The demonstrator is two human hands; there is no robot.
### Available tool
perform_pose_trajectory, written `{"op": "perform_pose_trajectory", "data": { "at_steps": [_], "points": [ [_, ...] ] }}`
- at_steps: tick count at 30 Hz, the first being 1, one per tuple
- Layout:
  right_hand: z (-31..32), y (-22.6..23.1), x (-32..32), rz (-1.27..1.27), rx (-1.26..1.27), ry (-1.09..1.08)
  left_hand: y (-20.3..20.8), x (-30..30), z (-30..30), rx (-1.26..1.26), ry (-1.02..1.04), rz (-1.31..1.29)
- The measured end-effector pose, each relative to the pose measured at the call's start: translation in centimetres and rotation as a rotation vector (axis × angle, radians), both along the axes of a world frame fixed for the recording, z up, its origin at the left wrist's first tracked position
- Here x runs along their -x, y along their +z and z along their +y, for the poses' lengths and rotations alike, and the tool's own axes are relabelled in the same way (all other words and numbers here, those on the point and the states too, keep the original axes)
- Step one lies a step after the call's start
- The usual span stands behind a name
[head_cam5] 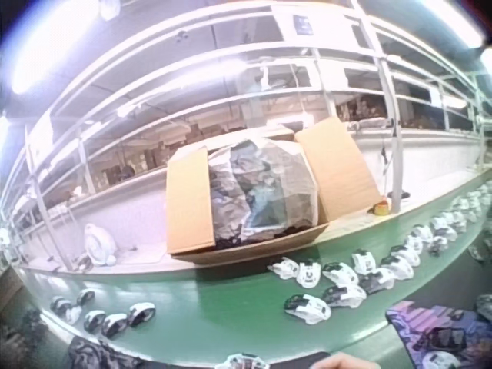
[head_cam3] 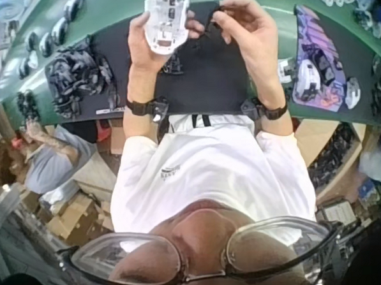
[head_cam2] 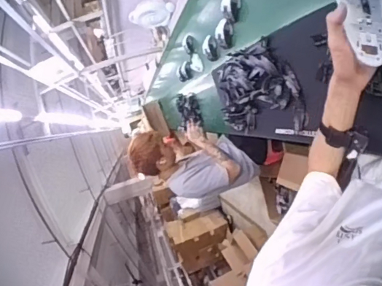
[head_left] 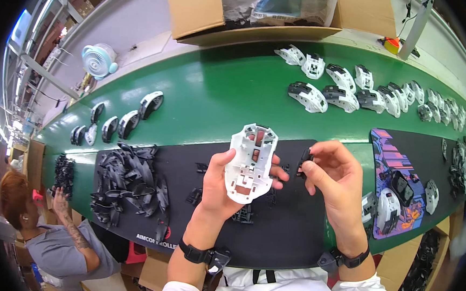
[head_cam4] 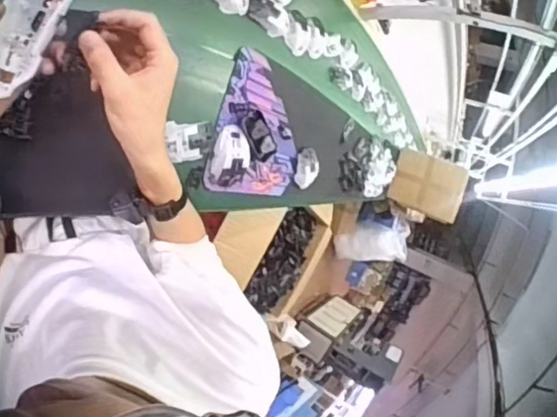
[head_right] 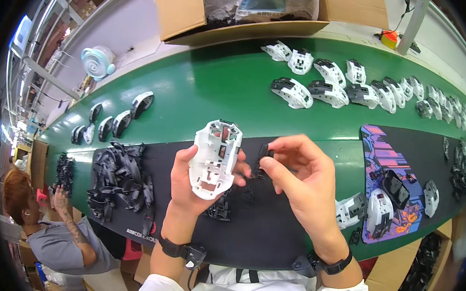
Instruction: Assembling small plastic components onto game controller shells on an assembly line.
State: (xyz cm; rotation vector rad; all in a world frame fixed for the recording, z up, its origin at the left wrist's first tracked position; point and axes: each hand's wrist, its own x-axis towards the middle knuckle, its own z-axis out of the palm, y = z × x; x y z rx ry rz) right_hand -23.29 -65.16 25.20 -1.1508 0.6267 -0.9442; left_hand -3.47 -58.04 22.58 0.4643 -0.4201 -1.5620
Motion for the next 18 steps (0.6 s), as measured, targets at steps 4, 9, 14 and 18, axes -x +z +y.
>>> {"op": "perform_pose_trajectory", "data": {
  "at_steps": [4, 9, 14, 18],
  "points": [
    [0.5, 0.9, -0.8, -0.063, -0.069, -0.001, -1.8, -0.5, -0.1, 0.036, -0.058, -0.08],
    [0.7, 0.4, -1.2, -0.031, -0.013, -0.042, -0.8, -0.4, 0.5, -0.023, 0.004, -0.213],
    [0.9, 0.2, -1.7, 0.107, 0.049, 0.084, -1.7, -0.2, 1.0, -0.01, 0.064, -0.117],
    [1.5, 0.6, -2.1, 0.172, 0.101, 0.04, -1.5, -0.1, 1.1, -0.001, 0.031, -0.221]
  ]
}}
